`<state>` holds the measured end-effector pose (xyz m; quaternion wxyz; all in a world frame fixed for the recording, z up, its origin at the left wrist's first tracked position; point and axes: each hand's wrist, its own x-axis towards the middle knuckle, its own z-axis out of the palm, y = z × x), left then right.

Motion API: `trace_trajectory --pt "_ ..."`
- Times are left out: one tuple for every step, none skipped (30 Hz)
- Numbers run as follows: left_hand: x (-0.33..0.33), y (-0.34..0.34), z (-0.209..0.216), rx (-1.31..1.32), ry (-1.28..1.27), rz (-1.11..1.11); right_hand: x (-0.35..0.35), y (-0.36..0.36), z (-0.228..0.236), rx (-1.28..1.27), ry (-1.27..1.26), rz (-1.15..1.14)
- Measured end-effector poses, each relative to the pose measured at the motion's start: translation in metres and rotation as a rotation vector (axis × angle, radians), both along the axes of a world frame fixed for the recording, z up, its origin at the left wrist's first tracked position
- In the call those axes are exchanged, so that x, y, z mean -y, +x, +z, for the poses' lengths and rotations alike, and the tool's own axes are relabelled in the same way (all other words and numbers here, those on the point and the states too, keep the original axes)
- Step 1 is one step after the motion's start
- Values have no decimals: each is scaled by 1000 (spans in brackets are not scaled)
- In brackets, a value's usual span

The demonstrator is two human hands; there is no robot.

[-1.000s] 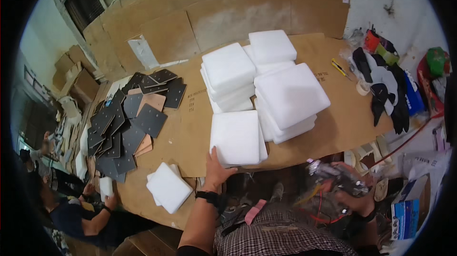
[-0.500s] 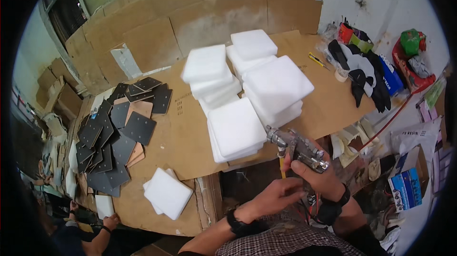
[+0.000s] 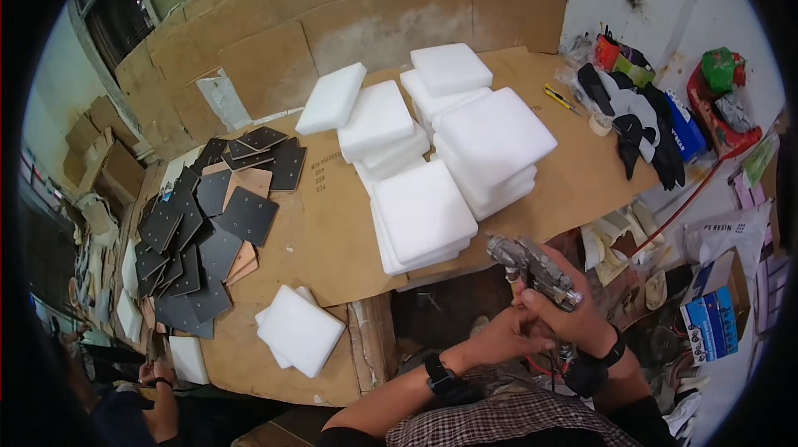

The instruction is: The person stacks white foam blocks on a cardboard-covered table in a workshop. They pick up individual blocks and arrange them into neat piles, occasionally using a handheld tool in their right hand. A second person is visible in the background working with dark rectangular items.

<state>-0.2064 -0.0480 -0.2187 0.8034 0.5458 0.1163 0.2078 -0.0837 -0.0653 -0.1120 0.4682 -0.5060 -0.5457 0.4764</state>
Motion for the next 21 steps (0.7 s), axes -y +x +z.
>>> trace_trajectory --pt "0 -2 4 -2 22 -31 2 3 -1 106 29 1" --pt "-3 -4 13 -1 44 -65 7 5 -1 41 -33 -8" --pt "-4 -5 17 -1 66 -99 10 7 1 43 -46 -17" --pt "-2 -3 11 -11 98 -104 12 7 3 46 -59 -25" --pt "0 2 5 -21 132 -107 13 8 4 48 -70 -32" --pt "2 5 0 -32 165 -110 15 8 0 23 -70 -42" --pt "4 7 -3 -45 119 -113 16 8 1 26 -78 -36" --pt "6 8 -1 -60 73 -118 18 8 2 28 -85 -31" --pt "7 10 0 -75 27 -122 18 9 2 30 -93 -26" --pt "9 12 1 -54 36 -82 19 9 1 53 -77 -24" --pt "12 14 0 -33 48 -42 19 10 2 76 -60 -24" --pt "15 15 0 -12 59 -3 20 10 2 99 -42 -23" --pt "15 17 -3 -7 96 -36 21 10 1 80 -40 -31" --pt "13 18 -6 -2 134 -69 21 11 0 63 -37 -40" --pt "12 19 -7 4 172 -102 21 12 0 45 -35 -48" --pt "11 18 -6 -24 201 -122 23 13 3 61 -46 -42" --pt "7 15 2 -54 229 -143 25 15 7 74 -59 -35" --pt "5 12 7 -84 257 -163 27 17 10 87 -72 -28" --pt "5 10 8 -75 226 -158 28 19 12 124 -54 -6" --pt "6 9 9 -64 194 -154 31 21 15 162 -37 15" --pt "7 8 9 -53 161 -151 32 22 16 200 -20 36"
